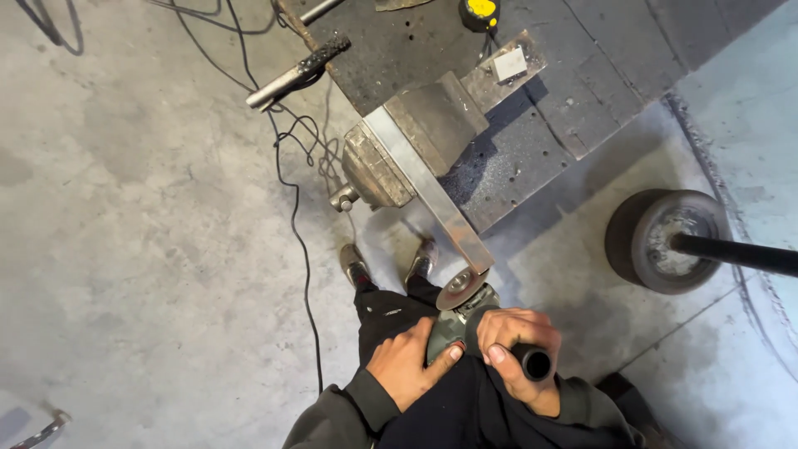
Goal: Cutting a metal square tube with an angle grinder while it is secured in a vise.
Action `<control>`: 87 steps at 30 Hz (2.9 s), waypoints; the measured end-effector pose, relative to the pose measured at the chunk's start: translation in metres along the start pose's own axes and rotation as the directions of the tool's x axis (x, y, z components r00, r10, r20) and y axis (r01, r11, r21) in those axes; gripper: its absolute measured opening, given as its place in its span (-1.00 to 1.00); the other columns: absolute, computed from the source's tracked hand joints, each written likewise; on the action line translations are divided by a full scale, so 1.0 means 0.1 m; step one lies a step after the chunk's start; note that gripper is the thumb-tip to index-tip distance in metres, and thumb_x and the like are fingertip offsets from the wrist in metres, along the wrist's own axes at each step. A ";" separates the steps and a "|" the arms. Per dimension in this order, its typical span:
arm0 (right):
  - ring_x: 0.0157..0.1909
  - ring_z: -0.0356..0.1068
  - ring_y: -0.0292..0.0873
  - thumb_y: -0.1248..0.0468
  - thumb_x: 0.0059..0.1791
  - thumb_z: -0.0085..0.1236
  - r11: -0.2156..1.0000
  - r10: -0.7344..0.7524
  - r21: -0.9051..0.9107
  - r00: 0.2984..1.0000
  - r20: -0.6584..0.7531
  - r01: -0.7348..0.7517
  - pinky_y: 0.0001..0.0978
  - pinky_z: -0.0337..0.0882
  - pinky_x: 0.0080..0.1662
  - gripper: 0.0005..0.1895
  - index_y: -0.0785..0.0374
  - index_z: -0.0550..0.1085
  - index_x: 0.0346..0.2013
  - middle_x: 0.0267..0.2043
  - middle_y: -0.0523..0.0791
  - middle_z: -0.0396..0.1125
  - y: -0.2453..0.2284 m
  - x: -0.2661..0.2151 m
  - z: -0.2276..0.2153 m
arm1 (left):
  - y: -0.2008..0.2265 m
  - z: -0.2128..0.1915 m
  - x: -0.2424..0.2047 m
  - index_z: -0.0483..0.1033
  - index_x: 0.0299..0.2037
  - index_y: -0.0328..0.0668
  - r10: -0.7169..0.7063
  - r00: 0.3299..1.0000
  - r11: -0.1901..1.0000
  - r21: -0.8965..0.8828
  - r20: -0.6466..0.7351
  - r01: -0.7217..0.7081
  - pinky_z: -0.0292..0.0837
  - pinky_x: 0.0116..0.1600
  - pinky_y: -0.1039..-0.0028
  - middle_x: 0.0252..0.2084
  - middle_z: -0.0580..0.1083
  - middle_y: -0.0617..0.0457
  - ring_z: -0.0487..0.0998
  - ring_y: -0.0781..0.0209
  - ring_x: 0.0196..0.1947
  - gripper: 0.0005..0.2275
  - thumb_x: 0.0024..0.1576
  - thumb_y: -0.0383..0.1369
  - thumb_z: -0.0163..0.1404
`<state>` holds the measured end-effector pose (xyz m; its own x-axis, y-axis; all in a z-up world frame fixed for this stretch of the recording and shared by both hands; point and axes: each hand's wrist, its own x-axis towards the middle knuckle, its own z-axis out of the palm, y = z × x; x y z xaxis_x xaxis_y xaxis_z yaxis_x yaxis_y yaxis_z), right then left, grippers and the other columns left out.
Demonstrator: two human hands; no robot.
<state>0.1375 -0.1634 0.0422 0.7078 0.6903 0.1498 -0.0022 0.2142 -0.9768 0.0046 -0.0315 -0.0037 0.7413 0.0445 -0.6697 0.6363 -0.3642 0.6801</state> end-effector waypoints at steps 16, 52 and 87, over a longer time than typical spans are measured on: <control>-0.65 0.24 -0.14 0.44 -0.16 0.17 0.981 -0.146 0.165 0.950 0.274 0.103 -0.39 0.36 -0.44 -0.69 0.24 0.23 -0.68 -0.67 -0.12 0.25 0.19 0.79 1.36 | -1.15 -1.01 -0.61 0.32 0.16 -0.26 0.140 0.985 0.989 -0.042 -0.103 -0.145 0.54 -0.21 0.18 -0.15 0.57 -0.21 0.65 -0.22 -0.28 -0.43 0.18 0.08 0.00; 0.21 0.36 0.07 0.25 -0.16 0.30 0.149 0.518 -0.509 0.505 -0.690 -0.848 -0.02 0.36 0.17 -0.30 0.26 0.36 0.27 0.18 0.08 0.33 -0.09 1.39 0.69 | -0.76 -4.21 0.79 0.36 0.25 -0.29 0.210 0.916 0.974 0.160 -0.343 -0.163 0.51 -0.19 0.31 -0.17 0.61 -0.14 0.62 0.02 -0.35 -0.42 0.09 -0.11 0.12; -0.56 0.25 -0.32 0.02 -0.18 0.50 0.154 0.975 -0.603 0.221 -0.038 -0.783 -0.49 0.30 -0.47 -0.67 0.18 0.57 -0.42 -0.54 -0.25 0.38 0.79 1.45 -0.31 | -0.15 -3.77 1.90 0.48 -0.03 -0.31 0.775 0.367 0.608 0.447 -0.514 -0.656 0.37 0.07 0.31 -0.09 0.50 -0.10 0.46 -0.02 -0.11 -0.77 0.11 -0.52 0.01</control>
<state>0.2614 -0.0678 -0.0179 0.1808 0.3350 -0.9247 -0.1282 -0.9242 -0.3599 0.2162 0.3327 -0.0286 0.8753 0.2124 0.4344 -0.1954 -0.6665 0.7195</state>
